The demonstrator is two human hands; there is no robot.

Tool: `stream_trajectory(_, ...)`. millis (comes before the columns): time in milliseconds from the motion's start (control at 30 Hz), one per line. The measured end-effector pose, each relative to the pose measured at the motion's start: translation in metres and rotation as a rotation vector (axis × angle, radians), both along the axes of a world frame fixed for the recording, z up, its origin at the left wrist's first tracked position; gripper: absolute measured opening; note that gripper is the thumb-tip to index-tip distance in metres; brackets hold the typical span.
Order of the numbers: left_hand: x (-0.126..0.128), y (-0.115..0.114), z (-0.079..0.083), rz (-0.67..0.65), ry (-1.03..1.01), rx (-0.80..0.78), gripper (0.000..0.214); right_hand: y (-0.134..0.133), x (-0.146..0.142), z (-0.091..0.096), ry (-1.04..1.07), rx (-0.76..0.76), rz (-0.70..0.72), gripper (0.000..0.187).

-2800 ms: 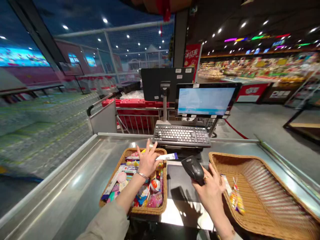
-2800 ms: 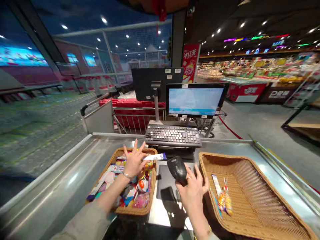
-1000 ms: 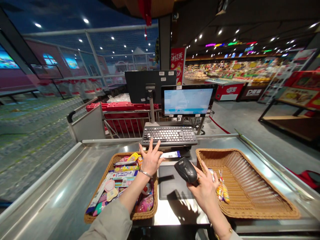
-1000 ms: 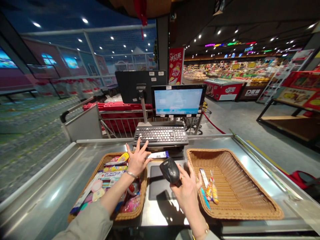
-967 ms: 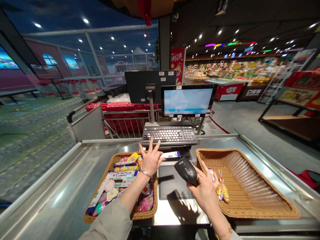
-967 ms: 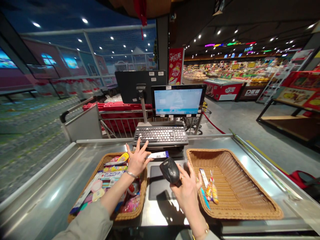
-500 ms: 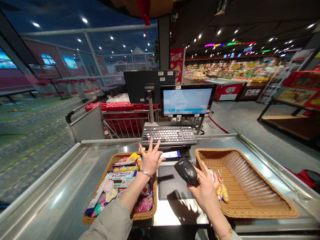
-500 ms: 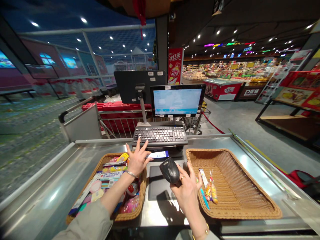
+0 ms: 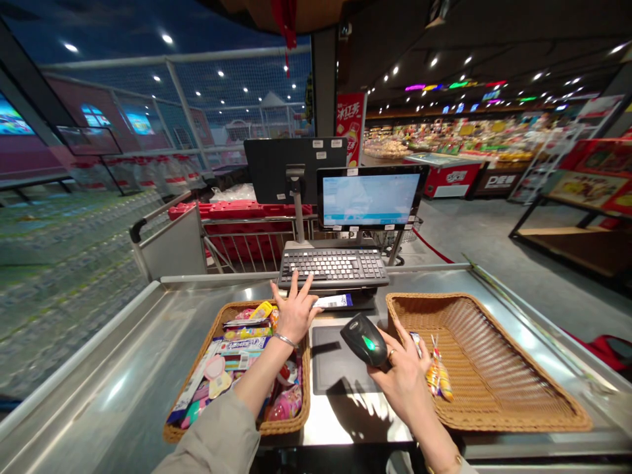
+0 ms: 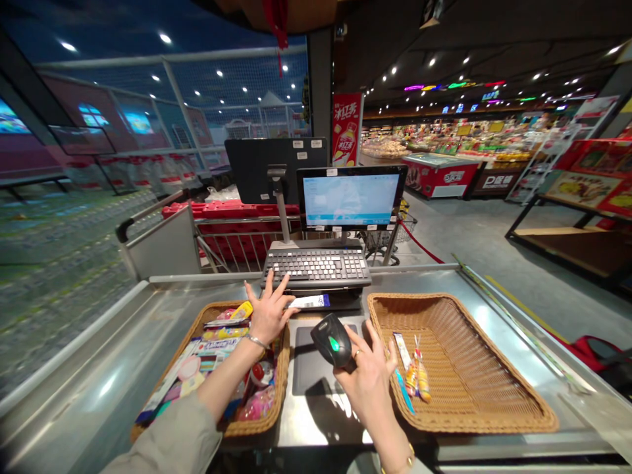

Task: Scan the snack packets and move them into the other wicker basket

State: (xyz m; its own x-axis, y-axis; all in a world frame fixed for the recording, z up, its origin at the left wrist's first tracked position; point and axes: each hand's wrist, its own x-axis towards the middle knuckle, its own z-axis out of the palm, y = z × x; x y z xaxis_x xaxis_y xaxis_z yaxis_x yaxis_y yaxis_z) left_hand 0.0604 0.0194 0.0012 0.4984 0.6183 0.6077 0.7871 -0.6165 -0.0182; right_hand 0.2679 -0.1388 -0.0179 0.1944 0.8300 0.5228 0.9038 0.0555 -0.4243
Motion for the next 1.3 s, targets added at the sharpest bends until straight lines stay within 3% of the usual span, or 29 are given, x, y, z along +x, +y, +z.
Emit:
stream_trajectory(233, 0.002, -0.002, 0.004, -0.002, -0.01, 0.002, 0.009, -0.001, 0.001, -0.001, -0.032, 0.0, -0.017, 0.027)
stream_trajectory(567, 0.015, -0.004, 0.009, -0.055, -0.003, 0.014, 0.016, -0.004, 0.018, -0.01, 0.009, -0.005, -0.123, 0.021)
stream_trajectory(1300, 0.082, 0.002, 0.011, -0.276, 0.034, 0.075, 0.015, -0.029, 0.059, -0.008, 0.104, 0.012, -0.428, 0.031)
